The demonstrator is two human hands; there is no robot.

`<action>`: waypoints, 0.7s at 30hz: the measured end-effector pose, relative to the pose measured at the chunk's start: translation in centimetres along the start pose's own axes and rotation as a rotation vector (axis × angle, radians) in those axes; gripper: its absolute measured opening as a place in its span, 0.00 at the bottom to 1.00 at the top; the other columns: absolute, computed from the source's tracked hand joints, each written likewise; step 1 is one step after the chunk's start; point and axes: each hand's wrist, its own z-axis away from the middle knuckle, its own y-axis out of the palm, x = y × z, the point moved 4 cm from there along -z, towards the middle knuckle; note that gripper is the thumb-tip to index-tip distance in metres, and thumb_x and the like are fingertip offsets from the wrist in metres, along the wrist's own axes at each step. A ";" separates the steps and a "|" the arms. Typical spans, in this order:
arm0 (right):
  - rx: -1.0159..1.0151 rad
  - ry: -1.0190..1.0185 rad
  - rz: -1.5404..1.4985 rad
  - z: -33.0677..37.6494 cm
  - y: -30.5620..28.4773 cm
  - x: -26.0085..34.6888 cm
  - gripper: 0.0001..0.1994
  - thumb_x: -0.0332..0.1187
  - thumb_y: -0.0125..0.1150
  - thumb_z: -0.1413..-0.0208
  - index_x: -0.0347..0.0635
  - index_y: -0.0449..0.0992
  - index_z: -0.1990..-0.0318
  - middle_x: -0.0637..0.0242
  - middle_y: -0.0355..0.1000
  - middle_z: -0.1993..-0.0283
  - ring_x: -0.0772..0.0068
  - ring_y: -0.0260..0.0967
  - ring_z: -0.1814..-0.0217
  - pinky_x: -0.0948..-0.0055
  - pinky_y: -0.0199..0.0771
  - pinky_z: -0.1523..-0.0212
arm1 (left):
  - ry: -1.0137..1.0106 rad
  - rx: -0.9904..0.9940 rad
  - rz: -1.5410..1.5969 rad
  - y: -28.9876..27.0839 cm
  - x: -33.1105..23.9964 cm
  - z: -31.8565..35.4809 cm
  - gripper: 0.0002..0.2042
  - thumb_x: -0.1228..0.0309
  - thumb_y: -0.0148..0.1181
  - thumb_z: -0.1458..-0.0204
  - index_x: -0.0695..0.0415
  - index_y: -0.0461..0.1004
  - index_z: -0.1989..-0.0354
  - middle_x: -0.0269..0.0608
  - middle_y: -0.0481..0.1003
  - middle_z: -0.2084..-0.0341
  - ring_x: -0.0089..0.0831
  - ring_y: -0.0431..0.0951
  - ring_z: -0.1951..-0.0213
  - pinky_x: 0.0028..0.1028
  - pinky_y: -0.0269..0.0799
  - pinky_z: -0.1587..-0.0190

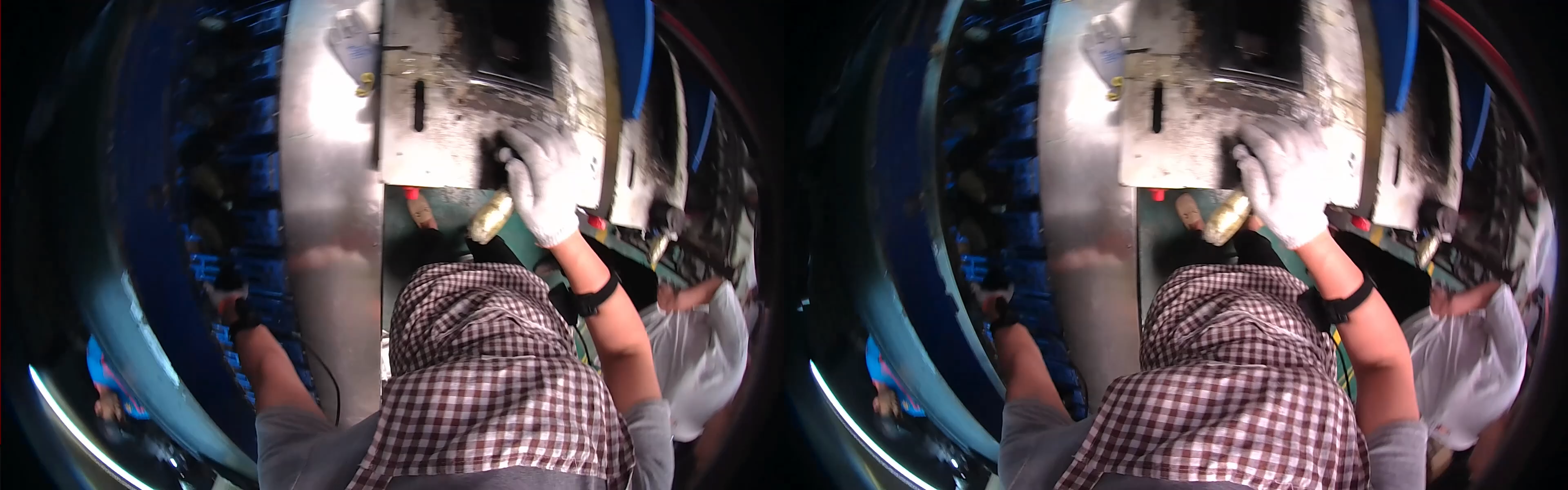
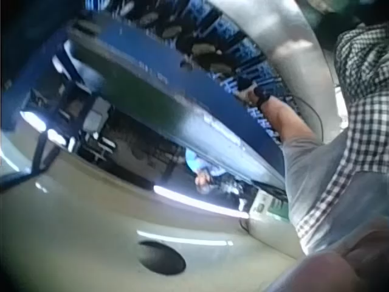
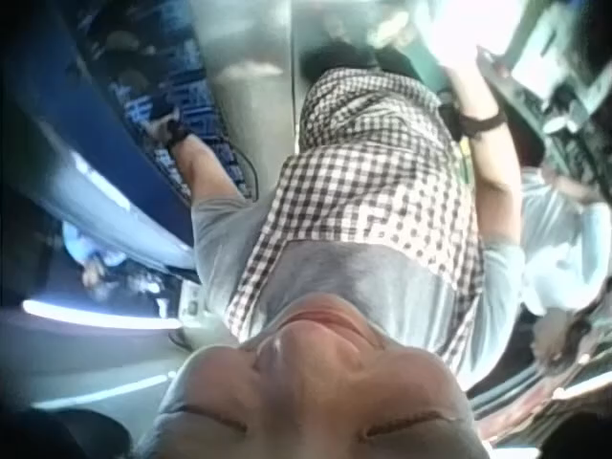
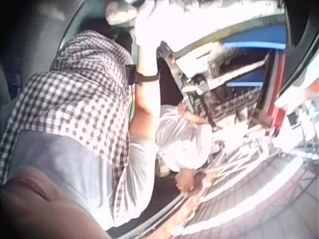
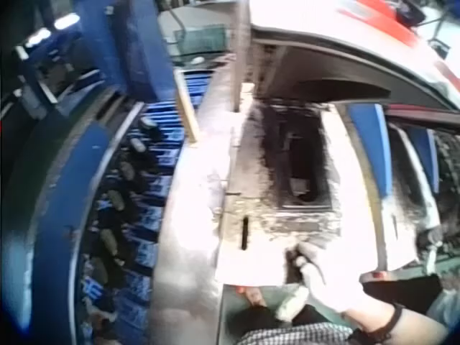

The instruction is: Operator places shoes into a heat-press or bonding machine, closes the lid to apply pressure/heat, and then removes them once the cycle is complete.

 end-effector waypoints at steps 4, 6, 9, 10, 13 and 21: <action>-0.044 -0.024 -0.029 0.4 0.3 -0.5 0.13 0.34 0.65 0.43 0.44 0.79 0.51 0.60 0.78 0.52 0.53 0.75 0.49 0.52 0.69 0.44 | 0.227 -1.326 0.068 -7.8 -1.5 3.1 0.21 0.45 0.57 0.46 0.45 0.83 0.55 0.29 0.84 0.58 0.36 0.82 0.55 0.45 0.70 0.52; -0.046 0.008 0.000 0.5 0.5 -0.5 0.13 0.35 0.64 0.42 0.46 0.79 0.51 0.62 0.77 0.52 0.55 0.73 0.48 0.54 0.67 0.43 | 0.320 -1.403 0.088 -6.6 -0.6 3.5 0.19 0.48 0.59 0.46 0.45 0.82 0.54 0.29 0.83 0.54 0.36 0.80 0.51 0.45 0.68 0.51; -0.090 0.030 -0.026 0.5 0.3 -0.3 0.13 0.36 0.64 0.42 0.46 0.80 0.51 0.62 0.76 0.51 0.55 0.73 0.47 0.53 0.66 0.39 | 0.507 -1.359 0.236 -0.2 3.0 4.4 0.20 0.55 0.69 0.55 0.49 0.81 0.54 0.34 0.80 0.53 0.37 0.77 0.49 0.50 0.66 0.51; -0.069 0.042 -0.031 0.4 0.3 -0.4 0.12 0.36 0.64 0.41 0.46 0.80 0.51 0.63 0.76 0.51 0.56 0.73 0.46 0.52 0.65 0.38 | 0.572 -1.297 0.280 3.0 4.7 4.7 0.20 0.59 0.69 0.53 0.51 0.80 0.52 0.38 0.79 0.51 0.40 0.77 0.48 0.54 0.67 0.49; -0.056 0.081 -0.078 0.3 -0.1 -0.5 0.12 0.35 0.64 0.42 0.46 0.80 0.50 0.63 0.76 0.51 0.56 0.73 0.45 0.51 0.64 0.35 | 0.658 -1.078 0.559 13.5 11.7 4.5 0.15 0.64 0.62 0.45 0.55 0.78 0.50 0.43 0.79 0.53 0.43 0.77 0.46 0.57 0.70 0.43; 0.363 0.066 -0.949 -0.6 -0.6 5.7 0.29 0.34 0.66 0.41 0.37 0.69 0.33 0.47 0.69 0.35 0.43 0.67 0.31 0.56 0.66 0.30 | 0.013 -0.338 -0.091 33.4 22.6 -3.4 0.52 0.50 0.65 0.63 0.66 0.55 0.27 0.57 0.63 0.33 0.52 0.62 0.31 0.50 0.57 0.30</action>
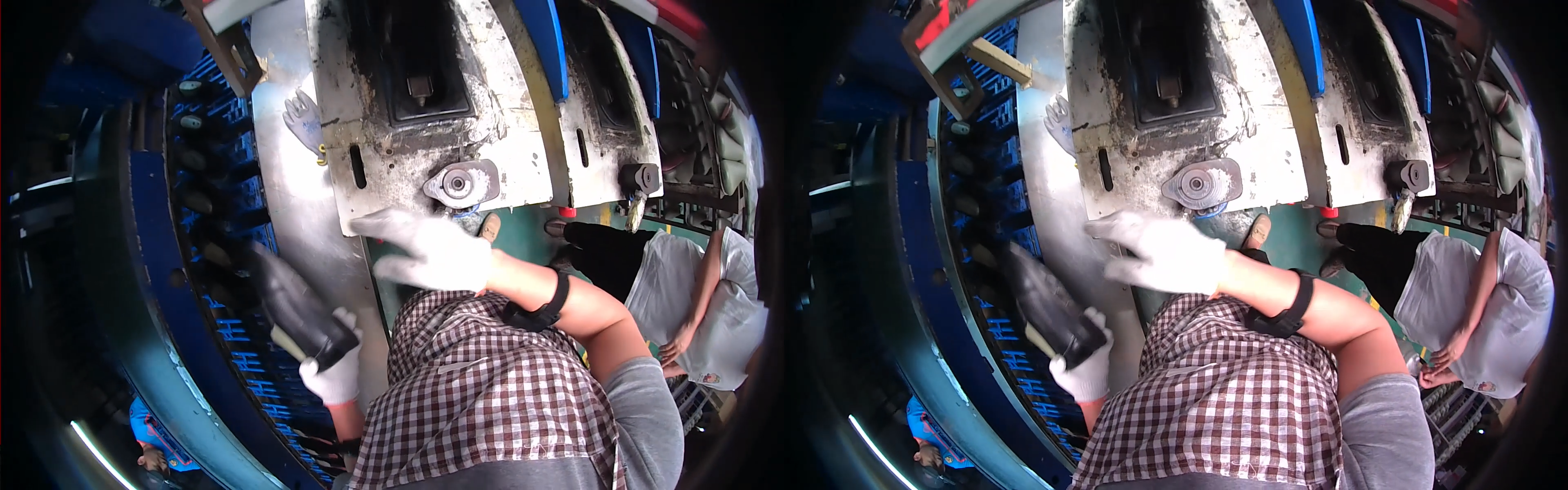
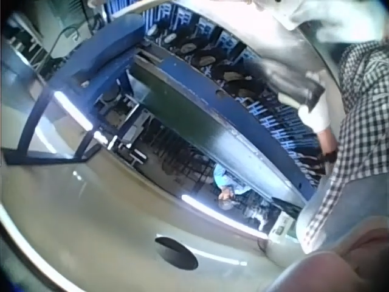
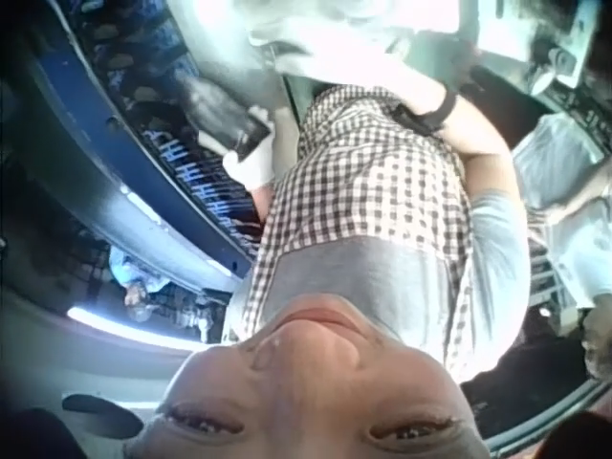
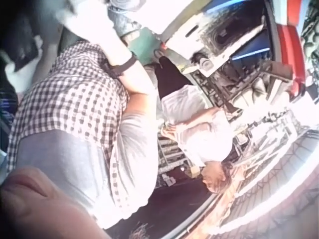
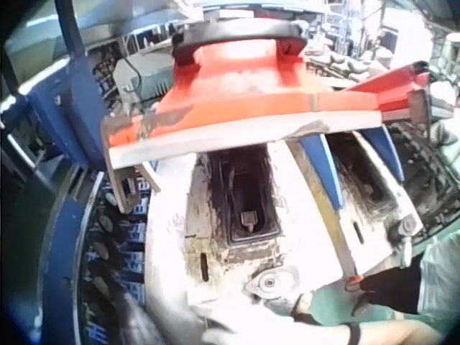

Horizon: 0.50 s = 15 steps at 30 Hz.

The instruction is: Operator places shoes into a heat-press or bonding machine, closes the lid to apply pressure/heat, and then removes them once the cycle is complete.

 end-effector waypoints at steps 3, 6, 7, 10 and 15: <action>0.141 0.119 0.036 -1.4 2.3 0.5 0.42 0.41 0.67 0.37 0.37 0.52 0.22 0.42 0.50 0.20 0.47 0.47 0.17 0.60 0.51 0.20 | -0.079 0.165 0.019 5.7 1.7 -5.3 0.45 0.52 0.61 0.55 0.63 0.59 0.27 0.52 0.65 0.31 0.50 0.63 0.30 0.52 0.51 0.25; -0.324 0.098 -0.461 -2.6 -1.6 -1.2 0.43 0.41 0.64 0.36 0.35 0.47 0.21 0.48 0.53 0.20 0.58 0.53 0.19 0.64 0.55 0.23 | 0.018 0.302 -0.646 12.4 0.7 -11.1 0.30 0.58 0.54 0.37 0.63 0.65 0.30 0.49 0.70 0.34 0.43 0.68 0.32 0.42 0.57 0.27; -0.423 0.128 -0.548 -2.3 -3.8 -2.2 0.40 0.37 0.63 0.36 0.35 0.51 0.21 0.52 0.62 0.25 0.64 0.63 0.27 0.68 0.64 0.29 | 0.028 0.307 -1.169 14.6 -0.3 -12.9 0.26 0.61 0.52 0.33 0.65 0.66 0.31 0.51 0.71 0.36 0.42 0.70 0.34 0.35 0.60 0.29; -0.639 0.089 -0.673 -4.5 -10.0 -5.2 0.35 0.38 0.65 0.39 0.37 0.63 0.26 0.54 0.72 0.34 0.65 0.69 0.33 0.67 0.67 0.32 | 0.753 0.258 -1.452 22.2 -2.1 -11.2 0.26 0.64 0.57 0.34 0.67 0.67 0.32 0.49 0.75 0.40 0.37 0.73 0.37 0.33 0.64 0.31; -0.806 0.312 0.614 -10.9 -16.8 -7.9 0.38 0.52 0.70 0.50 0.60 0.71 0.29 0.45 0.56 0.23 0.37 0.64 0.29 0.52 0.68 0.30 | 1.472 0.365 -1.216 31.3 -9.7 -5.4 0.24 0.72 0.55 0.36 0.71 0.67 0.33 0.55 0.77 0.42 0.42 0.79 0.42 0.38 0.72 0.35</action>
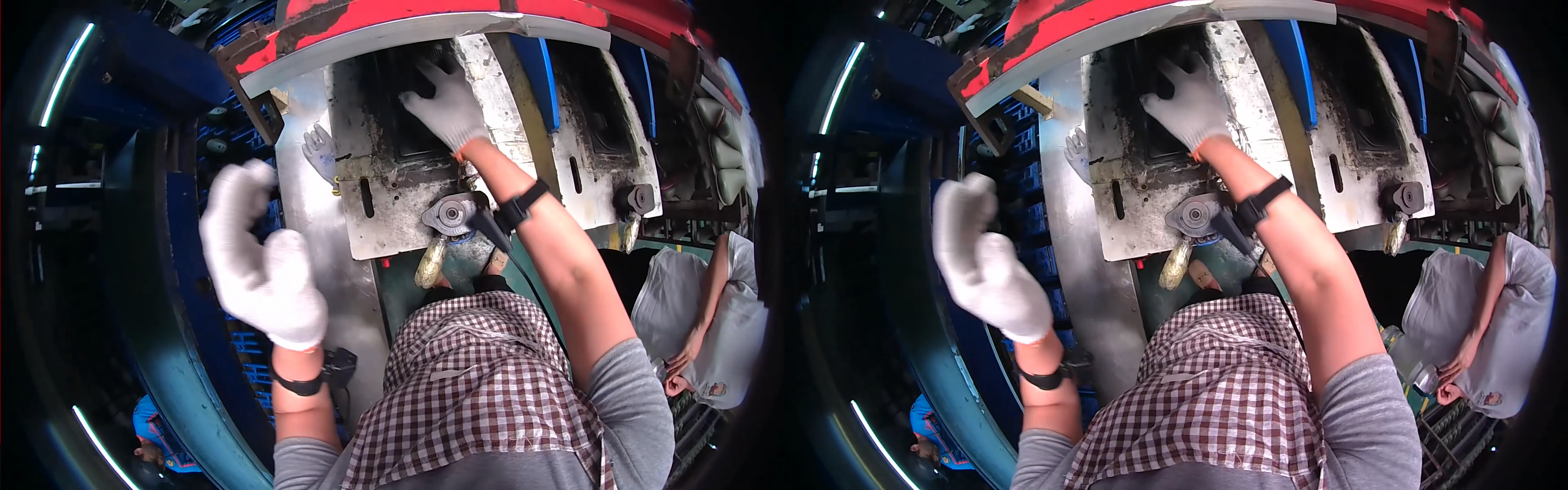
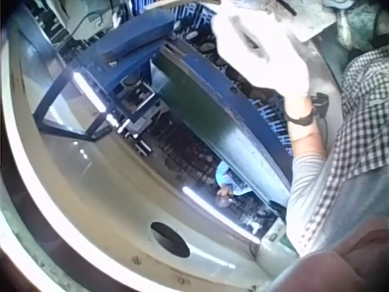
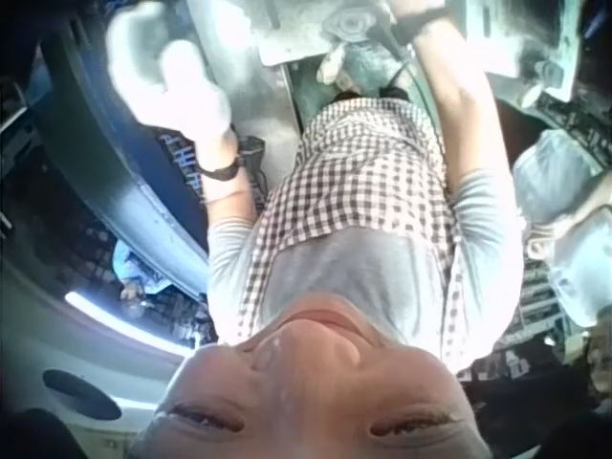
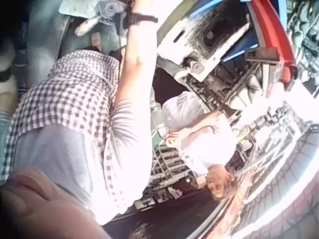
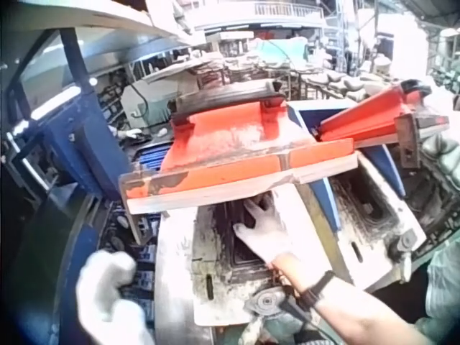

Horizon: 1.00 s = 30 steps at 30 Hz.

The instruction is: Operator places shoes into a heat-press or bonding machine, closes the lid to apply pressure/heat, and then removes them once the cycle is complete.

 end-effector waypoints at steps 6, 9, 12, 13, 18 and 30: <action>0.130 0.107 0.255 0.0 3.2 1.0 0.35 0.54 0.67 0.49 0.62 0.71 0.32 0.50 0.57 0.25 0.38 0.71 0.38 0.51 0.80 0.44 | 0.352 -0.048 -0.153 2.8 -0.7 -11.3 0.24 0.67 0.58 0.36 0.66 0.69 0.34 0.53 0.75 0.42 0.39 0.76 0.40 0.35 0.69 0.35; 0.081 0.085 0.318 0.7 3.8 1.2 0.35 0.56 0.67 0.48 0.62 0.71 0.32 0.51 0.57 0.25 0.37 0.73 0.41 0.51 0.80 0.46 | 0.556 0.184 -0.149 6.0 -1.8 -15.5 0.23 0.65 0.58 0.37 0.61 0.71 0.36 0.54 0.74 0.41 0.43 0.76 0.40 0.35 0.70 0.36; 0.093 0.067 0.309 0.6 3.6 0.7 0.34 0.57 0.66 0.47 0.60 0.71 0.32 0.49 0.59 0.27 0.38 0.73 0.41 0.51 0.80 0.45 | 0.630 0.402 -0.387 10.1 -2.5 -18.6 0.24 0.64 0.56 0.39 0.61 0.70 0.36 0.56 0.75 0.45 0.54 0.76 0.44 0.42 0.69 0.36; 0.113 0.036 0.281 0.4 3.1 0.4 0.34 0.57 0.65 0.46 0.57 0.72 0.33 0.47 0.61 0.28 0.40 0.73 0.41 0.52 0.79 0.44 | 0.631 0.387 -0.375 10.8 -2.9 -19.4 0.24 0.63 0.56 0.40 0.62 0.71 0.37 0.57 0.77 0.50 0.55 0.77 0.48 0.43 0.71 0.40; -0.130 -0.152 -0.220 6.9 -5.1 -3.3 0.18 0.40 0.62 0.35 0.36 0.79 0.45 0.48 0.76 0.47 0.48 0.75 0.45 0.59 0.76 0.44 | 0.500 0.611 -0.403 12.3 -3.6 -21.0 0.18 0.55 0.52 0.39 0.59 0.76 0.56 0.55 0.79 0.57 0.54 0.80 0.54 0.43 0.74 0.49; 1.241 0.497 -0.999 27.0 -3.5 -6.6 0.39 0.48 0.65 0.35 0.41 0.56 0.23 0.56 0.69 0.32 0.65 0.70 0.36 0.65 0.78 0.43 | -0.045 1.317 -0.138 18.4 1.9 -4.4 0.16 0.56 0.57 0.39 0.58 0.76 0.61 0.45 0.78 0.78 0.39 0.81 0.73 0.38 0.74 0.65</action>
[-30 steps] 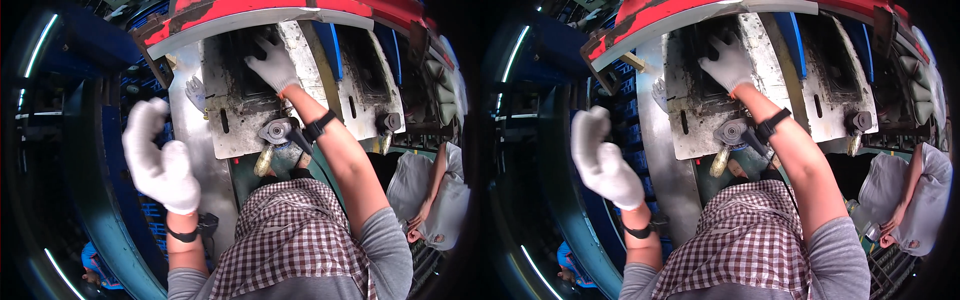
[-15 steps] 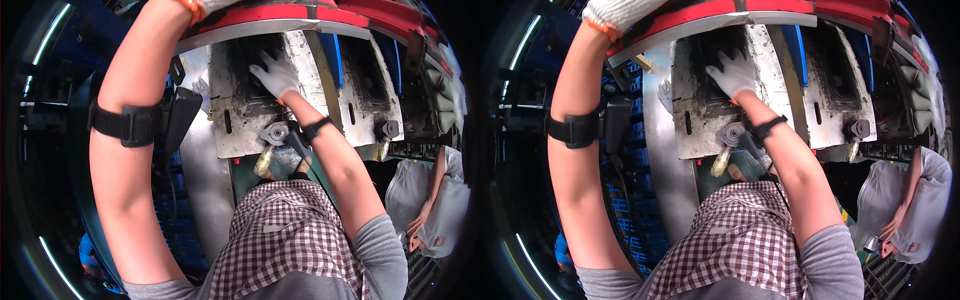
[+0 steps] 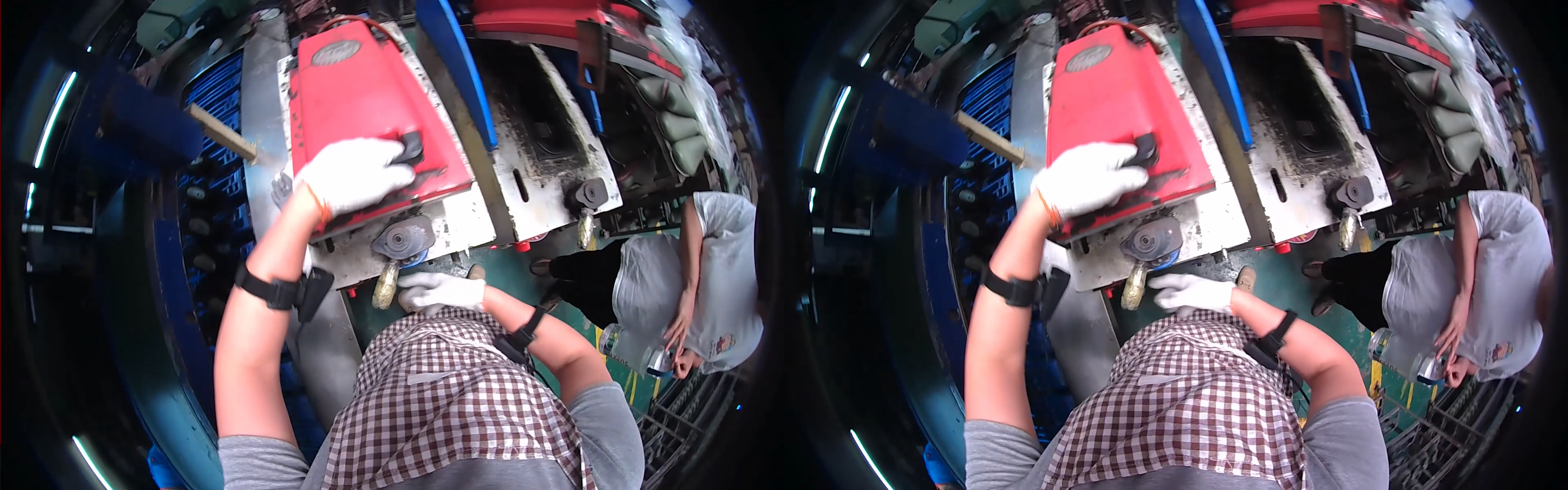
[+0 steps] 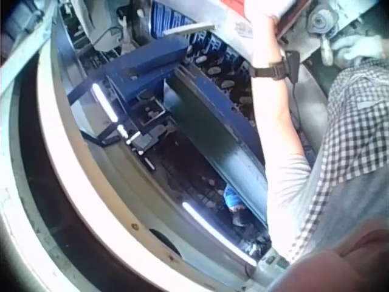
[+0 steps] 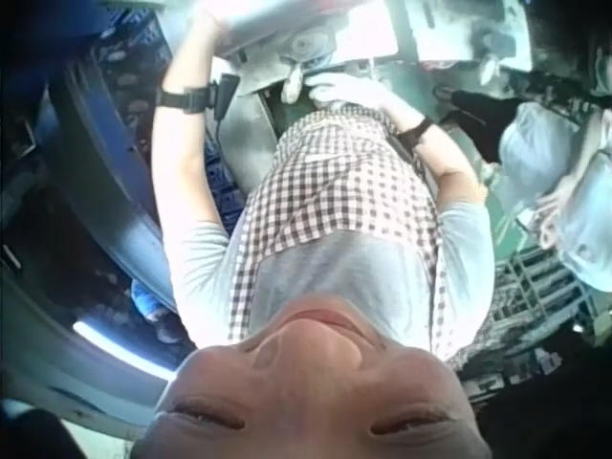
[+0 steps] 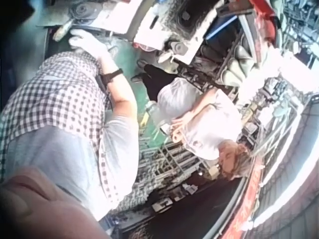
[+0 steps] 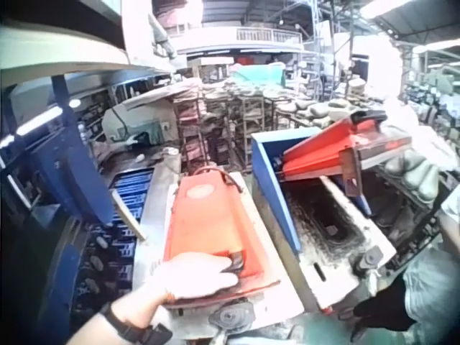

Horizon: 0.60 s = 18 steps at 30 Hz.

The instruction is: Operator places shoes into a heat-press or bonding machine, closes the lid to apply pressure/heat, and then removes them once the cycle is complete.

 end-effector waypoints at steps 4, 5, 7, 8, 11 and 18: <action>0.270 -0.003 -0.561 -3.7 3.0 0.8 0.35 0.47 0.58 0.31 0.48 0.54 0.23 0.57 0.60 0.24 0.52 0.58 0.24 0.43 0.63 0.31 | 0.018 -0.087 -0.160 5.9 1.2 0.0 0.18 0.50 0.53 0.38 0.53 0.77 0.59 0.52 0.82 0.66 0.53 0.83 0.61 0.48 0.76 0.56; 0.308 -0.004 -0.678 -4.3 3.3 0.8 0.31 0.46 0.58 0.31 0.48 0.58 0.25 0.58 0.63 0.27 0.53 0.60 0.25 0.43 0.63 0.32 | -0.017 -0.089 -0.158 7.0 1.5 -0.2 0.18 0.51 0.54 0.38 0.53 0.78 0.59 0.54 0.81 0.66 0.54 0.82 0.61 0.48 0.76 0.56; 0.380 -0.032 -0.851 -5.3 3.9 0.7 0.25 0.45 0.57 0.31 0.49 0.65 0.31 0.59 0.70 0.33 0.54 0.65 0.29 0.41 0.62 0.32 | -0.078 -0.084 -0.164 8.7 1.9 -0.5 0.18 0.51 0.56 0.39 0.54 0.78 0.60 0.56 0.81 0.67 0.55 0.82 0.61 0.49 0.76 0.56; 0.365 -0.010 -0.888 -5.5 4.0 0.5 0.21 0.45 0.56 0.31 0.49 0.69 0.35 0.59 0.73 0.36 0.54 0.68 0.31 0.40 0.61 0.31 | -0.088 -0.109 -0.171 9.1 2.0 -0.5 0.18 0.51 0.56 0.39 0.54 0.78 0.60 0.56 0.81 0.67 0.54 0.82 0.61 0.49 0.76 0.57; 0.275 0.113 -0.772 -5.0 3.8 0.1 0.11 0.44 0.59 0.33 0.50 0.75 0.52 0.64 0.78 0.53 0.60 0.75 0.46 0.48 0.71 0.38 | -0.087 -0.102 -0.168 8.9 2.5 -0.6 0.17 0.51 0.57 0.39 0.53 0.79 0.60 0.56 0.81 0.68 0.54 0.82 0.62 0.50 0.76 0.58; -0.061 0.078 -0.459 3.3 -2.7 1.2 0.08 0.40 0.63 0.39 0.51 0.73 0.65 0.78 0.66 0.77 0.79 0.62 0.79 0.68 0.72 0.70 | -0.118 -0.118 -0.265 9.3 2.0 -0.9 0.19 0.48 0.58 0.42 0.50 0.81 0.56 0.56 0.82 0.69 0.55 0.83 0.62 0.51 0.77 0.57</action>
